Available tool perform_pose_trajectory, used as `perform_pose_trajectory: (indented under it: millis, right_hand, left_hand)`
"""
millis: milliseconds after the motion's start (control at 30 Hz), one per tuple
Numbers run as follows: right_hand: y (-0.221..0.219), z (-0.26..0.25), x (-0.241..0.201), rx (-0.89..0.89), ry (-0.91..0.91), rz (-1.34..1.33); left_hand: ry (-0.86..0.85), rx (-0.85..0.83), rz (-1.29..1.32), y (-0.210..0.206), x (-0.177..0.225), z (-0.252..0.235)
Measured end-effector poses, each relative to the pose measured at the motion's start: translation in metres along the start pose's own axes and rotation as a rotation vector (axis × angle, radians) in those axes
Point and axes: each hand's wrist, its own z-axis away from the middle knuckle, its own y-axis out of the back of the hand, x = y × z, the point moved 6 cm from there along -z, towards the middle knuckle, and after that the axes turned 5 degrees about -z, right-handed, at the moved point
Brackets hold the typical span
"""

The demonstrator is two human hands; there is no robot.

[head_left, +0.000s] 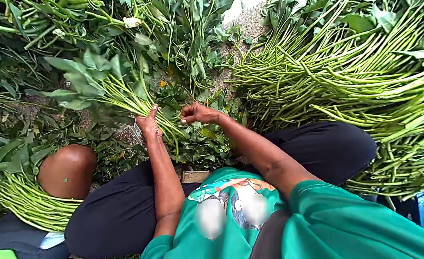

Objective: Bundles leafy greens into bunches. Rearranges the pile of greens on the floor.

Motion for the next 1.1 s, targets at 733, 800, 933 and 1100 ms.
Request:
perform_pose_trajectory:
  millis: [733,800,933,1100]
  right_hand:
    - [0.067,-0.058,0.074,0.727,-0.381,-0.09]
    - [0.072,-0.069,0.076,0.795,-0.424,-0.205]
    - [0.071,-0.077,0.07,0.79,-0.418,-0.296]
    - [0.031,-0.056,0.027,0.548,-0.19,0.111]
  left_hand:
    - [0.127,-0.069,0.038,-0.009,-0.013,0.002]
    - [0.118,-0.061,0.044,-0.009,-0.01,0.003]
    - [0.037,-0.022,-0.03,-0.007,-0.009,-0.001]
    - [0.059,-0.018,-0.047,-0.009,-0.011,-0.002]
